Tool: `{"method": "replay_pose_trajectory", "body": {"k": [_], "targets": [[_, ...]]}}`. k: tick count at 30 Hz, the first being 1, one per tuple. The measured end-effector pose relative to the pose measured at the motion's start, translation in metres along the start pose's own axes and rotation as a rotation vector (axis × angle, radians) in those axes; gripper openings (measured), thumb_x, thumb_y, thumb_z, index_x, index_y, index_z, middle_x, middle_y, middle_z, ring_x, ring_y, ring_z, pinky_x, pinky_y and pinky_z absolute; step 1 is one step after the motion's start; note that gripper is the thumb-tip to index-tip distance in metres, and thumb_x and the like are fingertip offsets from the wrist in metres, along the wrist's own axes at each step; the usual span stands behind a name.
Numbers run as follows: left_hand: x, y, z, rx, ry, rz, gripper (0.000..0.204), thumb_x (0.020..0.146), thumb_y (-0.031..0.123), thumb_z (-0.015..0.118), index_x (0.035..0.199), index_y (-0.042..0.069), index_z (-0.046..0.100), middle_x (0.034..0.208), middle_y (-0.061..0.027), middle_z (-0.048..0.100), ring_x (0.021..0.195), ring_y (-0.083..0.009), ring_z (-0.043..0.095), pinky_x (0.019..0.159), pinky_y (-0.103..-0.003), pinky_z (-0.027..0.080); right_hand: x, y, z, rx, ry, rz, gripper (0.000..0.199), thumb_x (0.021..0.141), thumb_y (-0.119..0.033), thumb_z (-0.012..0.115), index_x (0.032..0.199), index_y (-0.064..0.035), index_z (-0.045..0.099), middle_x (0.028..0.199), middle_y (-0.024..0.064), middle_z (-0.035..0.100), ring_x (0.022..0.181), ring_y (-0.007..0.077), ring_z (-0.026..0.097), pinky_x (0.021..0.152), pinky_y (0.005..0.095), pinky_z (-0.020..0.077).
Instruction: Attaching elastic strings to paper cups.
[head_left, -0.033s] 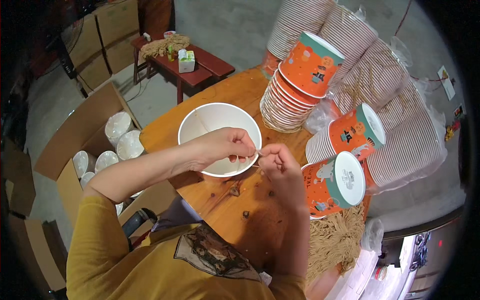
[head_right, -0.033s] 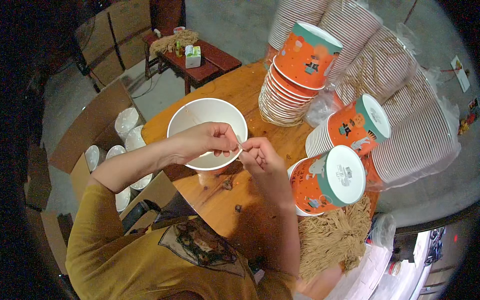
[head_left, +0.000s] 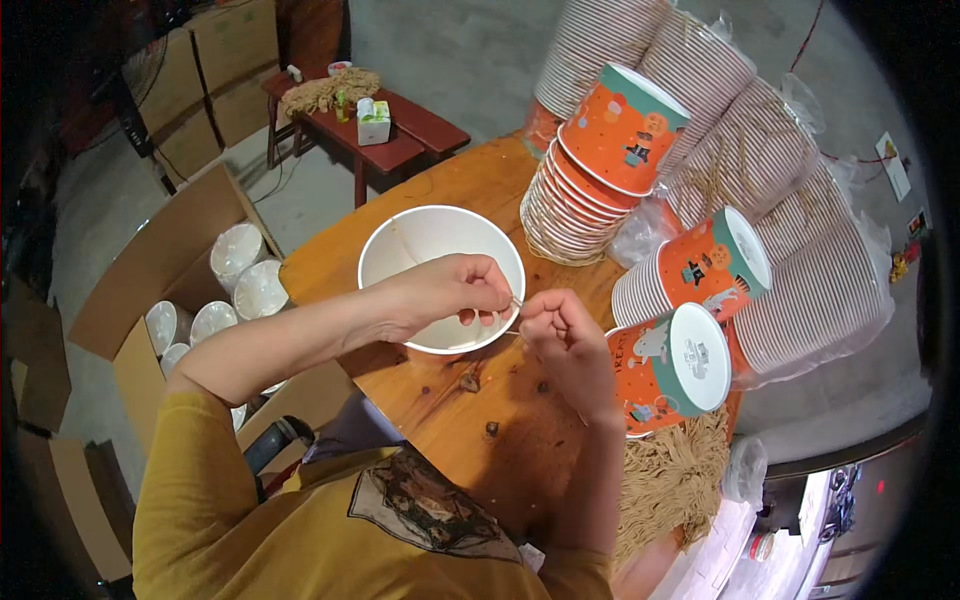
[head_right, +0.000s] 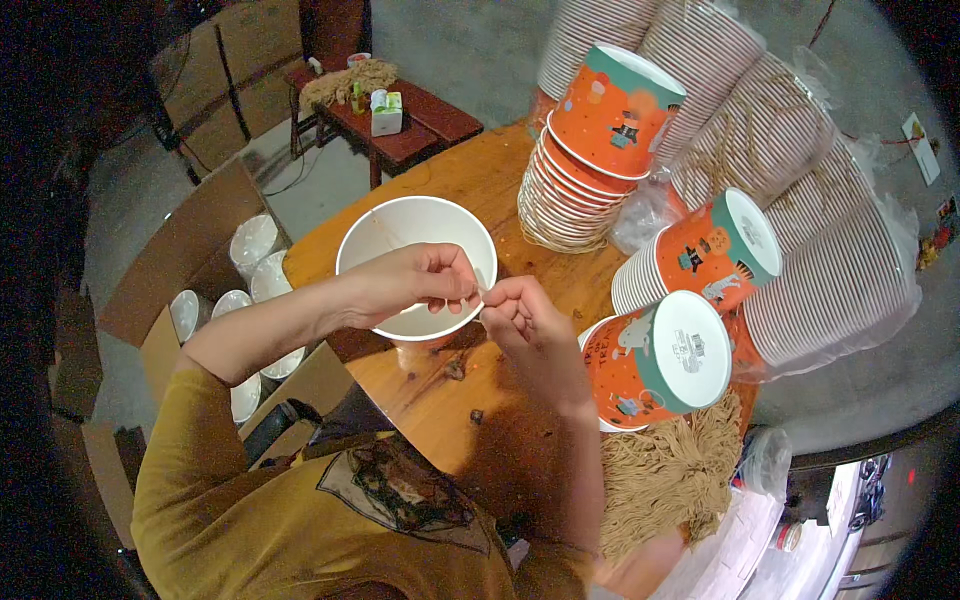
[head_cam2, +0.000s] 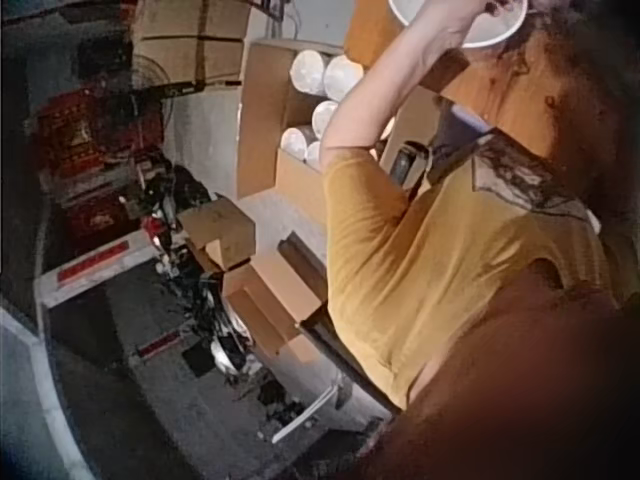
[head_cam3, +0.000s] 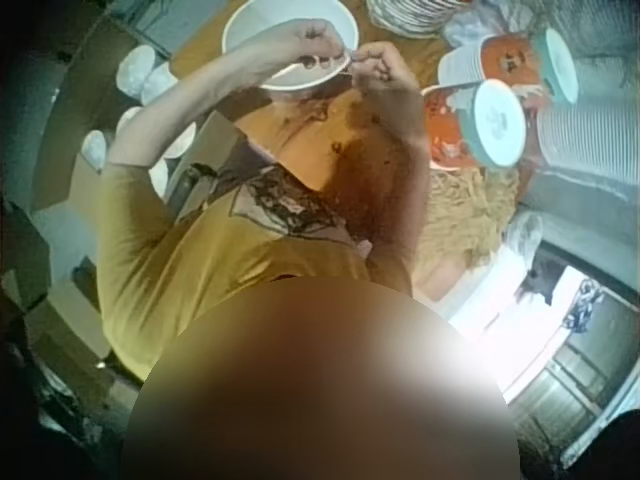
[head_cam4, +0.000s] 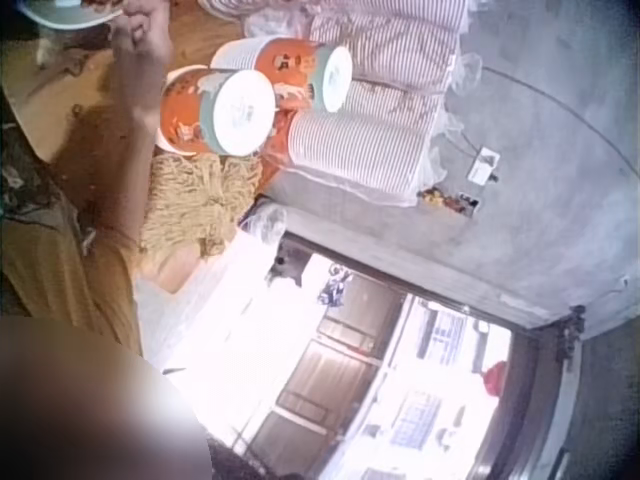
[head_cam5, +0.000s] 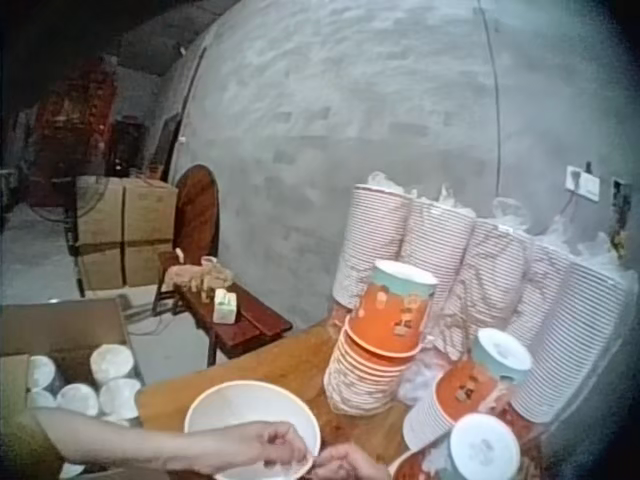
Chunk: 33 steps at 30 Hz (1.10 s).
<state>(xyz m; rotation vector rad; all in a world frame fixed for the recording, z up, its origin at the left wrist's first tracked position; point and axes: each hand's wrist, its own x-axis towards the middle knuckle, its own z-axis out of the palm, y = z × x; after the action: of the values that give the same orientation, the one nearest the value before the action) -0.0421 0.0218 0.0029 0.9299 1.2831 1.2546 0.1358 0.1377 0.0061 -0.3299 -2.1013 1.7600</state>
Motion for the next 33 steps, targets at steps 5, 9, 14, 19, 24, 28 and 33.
{"method": "replay_pose_trajectory", "body": {"k": [5, 9, 14, 19, 24, 28, 33], "targets": [[0.000, -0.001, 0.004, 0.028, -0.105, 0.023, 0.010, 0.087, 0.011, 0.057, 0.093, 0.003, 0.057, 0.082, -0.0011, 0.060, 0.071, -0.0067, 0.053, 0.064, -0.021, 0.043, 0.002, -0.029, -0.002, -0.077, -0.168, -0.021, 0.002, 0.094, -0.002, 0.057, 0.095, -0.0009, 0.056, 0.078, -0.0057, 0.051, 0.069, 0.0002, 0.045, 0.059, 0.0156, 0.0373], [-0.001, -0.005, 0.010, 0.081, -0.097, 0.049, 0.010, 0.086, 0.010, 0.057, 0.091, 0.001, 0.059, 0.076, -0.0002, 0.056, 0.068, -0.0061, 0.051, 0.062, -0.021, 0.043, 0.017, -0.023, 0.005, -0.140, -0.037, -0.083, 0.005, 0.092, -0.005, 0.059, 0.094, -0.0007, 0.058, 0.077, -0.0026, 0.054, 0.067, 0.0022, 0.047, 0.057, 0.0193, 0.0389], [-0.005, -0.002, 0.013, 0.055, -0.150, -0.019, 0.012, 0.091, 0.014, 0.058, 0.091, 0.002, 0.063, 0.079, 0.0023, 0.057, 0.069, -0.0043, 0.049, 0.063, -0.020, 0.042, 0.022, -0.010, 0.004, -0.299, 0.101, -0.111, 0.006, 0.090, -0.007, 0.060, 0.092, -0.0012, 0.061, 0.079, 0.0003, 0.054, 0.063, 0.0051, 0.046, 0.057, 0.0219, 0.0393], [-0.004, 0.000, 0.012, 0.047, -0.146, -0.066, 0.015, 0.095, 0.017, 0.059, 0.094, 0.003, 0.065, 0.081, 0.0034, 0.058, 0.070, -0.0032, 0.049, 0.064, -0.019, 0.042, 0.009, 0.008, -0.004, -0.367, 0.243, -0.276, 0.003, 0.088, -0.003, 0.060, 0.091, -0.0014, 0.061, 0.086, 0.0031, 0.050, 0.064, 0.0056, 0.044, 0.058, 0.0205, 0.0388], [-0.003, 0.000, 0.009, 0.026, -0.170, -0.079, 0.018, 0.096, 0.020, 0.057, 0.093, 0.004, 0.065, 0.077, 0.0034, 0.057, 0.069, -0.0033, 0.050, 0.063, -0.018, 0.041, -0.009, 0.008, -0.005, -0.499, 0.186, -0.376, 0.015, 0.082, -0.006, 0.073, 0.092, -0.0060, 0.062, 0.089, 0.0064, 0.053, 0.065, 0.0119, 0.053, 0.056, 0.0251, 0.0448], [-0.003, 0.001, 0.011, 0.032, -0.147, -0.079, 0.018, 0.096, 0.020, 0.056, 0.092, 0.004, 0.064, 0.077, 0.0033, 0.057, 0.068, -0.0034, 0.049, 0.063, -0.018, 0.041, -0.017, 0.009, 0.004, -0.586, 0.212, -0.331, 0.015, 0.081, -0.007, 0.074, 0.091, -0.0066, 0.063, 0.086, 0.0061, 0.052, 0.064, 0.0126, 0.054, 0.055, 0.0258, 0.0457], [0.000, 0.001, 0.010, -0.021, -0.134, -0.152, 0.018, 0.097, 0.022, 0.058, 0.093, 0.005, 0.064, 0.077, 0.0037, 0.059, 0.066, -0.0034, 0.051, 0.061, -0.018, 0.042, -0.023, 0.004, 0.023, -0.359, 0.192, -0.225, 0.010, 0.083, -0.009, 0.071, 0.088, -0.0048, 0.063, 0.086, 0.0069, 0.054, 0.065, 0.0138, 0.056, 0.056, 0.0266, 0.0469]]}}
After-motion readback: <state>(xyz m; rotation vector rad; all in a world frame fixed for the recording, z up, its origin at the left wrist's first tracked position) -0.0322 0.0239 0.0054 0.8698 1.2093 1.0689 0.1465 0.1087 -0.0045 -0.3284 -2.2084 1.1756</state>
